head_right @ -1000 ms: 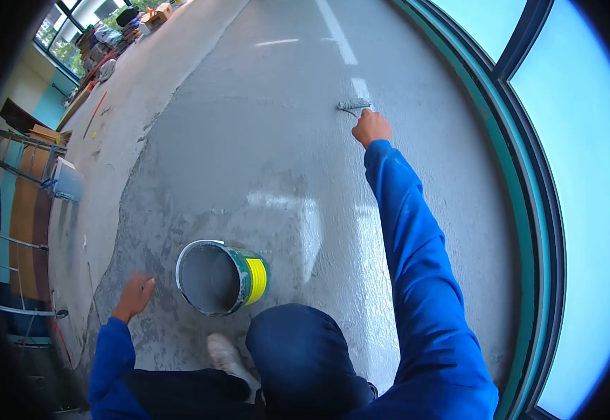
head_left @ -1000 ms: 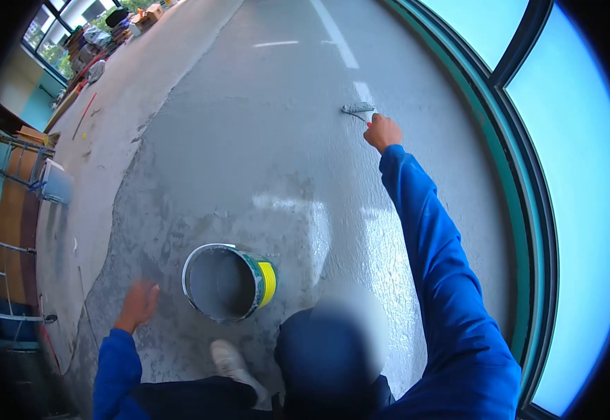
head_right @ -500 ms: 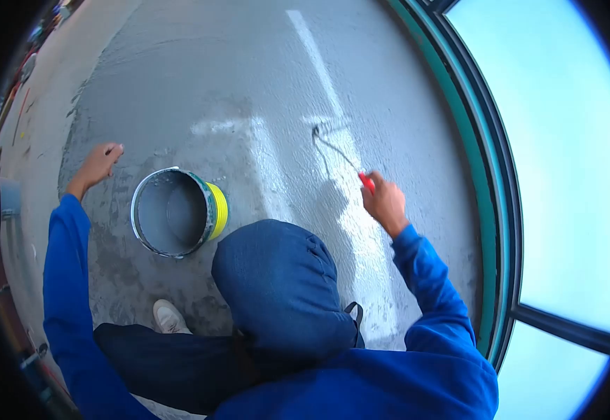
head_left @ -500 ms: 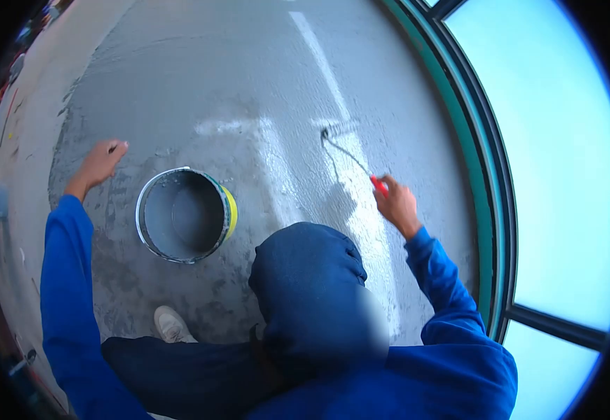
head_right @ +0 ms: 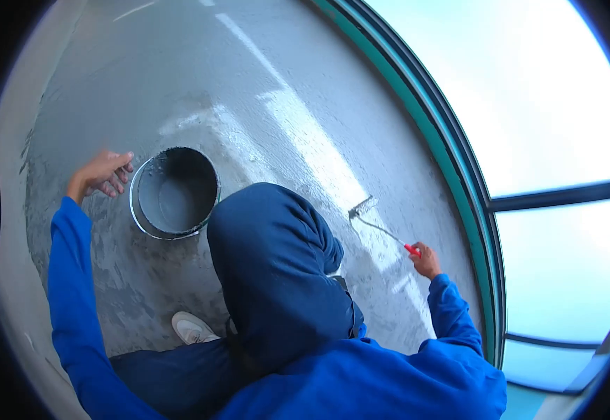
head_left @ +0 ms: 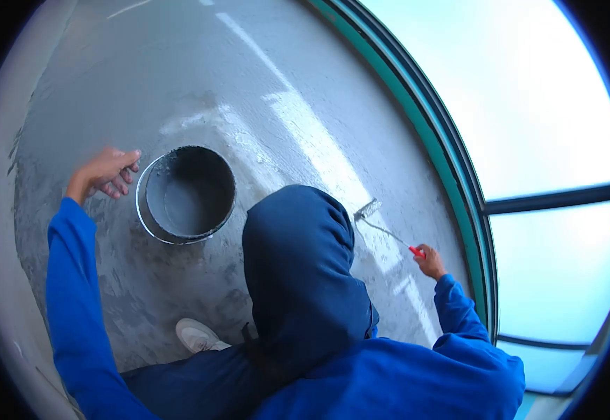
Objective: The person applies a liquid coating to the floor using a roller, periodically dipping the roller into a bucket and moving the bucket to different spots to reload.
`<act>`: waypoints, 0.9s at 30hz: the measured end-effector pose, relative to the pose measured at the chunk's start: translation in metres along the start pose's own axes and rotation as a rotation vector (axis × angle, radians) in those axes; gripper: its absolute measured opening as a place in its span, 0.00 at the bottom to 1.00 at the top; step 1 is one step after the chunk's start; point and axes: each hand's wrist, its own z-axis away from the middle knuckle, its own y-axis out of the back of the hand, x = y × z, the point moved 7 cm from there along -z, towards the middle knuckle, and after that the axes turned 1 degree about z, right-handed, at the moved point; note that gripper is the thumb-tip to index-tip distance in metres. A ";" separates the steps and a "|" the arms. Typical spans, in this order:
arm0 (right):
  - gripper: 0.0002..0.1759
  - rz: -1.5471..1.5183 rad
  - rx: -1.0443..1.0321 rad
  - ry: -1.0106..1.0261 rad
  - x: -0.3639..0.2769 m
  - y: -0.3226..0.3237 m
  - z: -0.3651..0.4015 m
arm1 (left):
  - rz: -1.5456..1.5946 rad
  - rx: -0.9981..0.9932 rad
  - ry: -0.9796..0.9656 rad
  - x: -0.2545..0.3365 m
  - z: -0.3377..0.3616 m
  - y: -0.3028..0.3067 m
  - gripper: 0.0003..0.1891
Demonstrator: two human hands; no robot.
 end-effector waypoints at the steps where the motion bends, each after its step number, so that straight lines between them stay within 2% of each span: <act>1: 0.15 0.018 0.037 -0.032 -0.004 0.008 0.012 | -0.012 -0.026 -0.001 -0.003 0.004 -0.005 0.28; 4: 0.18 0.040 0.191 -0.089 -0.019 0.030 0.049 | -0.040 -0.101 -0.025 -0.008 0.012 -0.019 0.30; 9: 0.17 0.077 0.270 -0.176 -0.071 0.067 0.076 | -0.175 -0.158 -0.057 -0.012 0.027 -0.033 0.30; 12: 0.17 0.084 0.263 -0.179 -0.101 0.076 0.077 | -0.149 -0.185 -0.089 -0.016 0.025 -0.037 0.28; 15: 0.16 0.060 0.241 -0.166 -0.122 0.066 0.079 | -0.061 -0.198 -0.120 -0.007 0.038 -0.033 0.20; 18: 0.16 0.032 0.289 -0.058 -0.133 0.053 0.065 | 0.102 -0.183 -0.172 0.008 0.045 -0.038 0.15; 19: 0.17 -0.012 0.282 -0.060 -0.141 0.054 0.062 | 0.171 -0.138 -0.191 0.015 0.046 -0.044 0.11; 22: 0.17 -0.082 0.266 -0.043 -0.150 0.037 0.062 | 0.573 0.088 -0.229 0.035 0.071 -0.067 0.08; 25: 0.16 -0.121 0.307 0.040 -0.166 0.027 0.047 | 1.028 -0.005 -0.160 0.055 0.074 -0.094 0.06; 27: 0.15 -0.140 0.350 0.097 -0.171 0.023 0.039 | 1.042 -0.090 -0.127 0.059 0.062 -0.099 0.07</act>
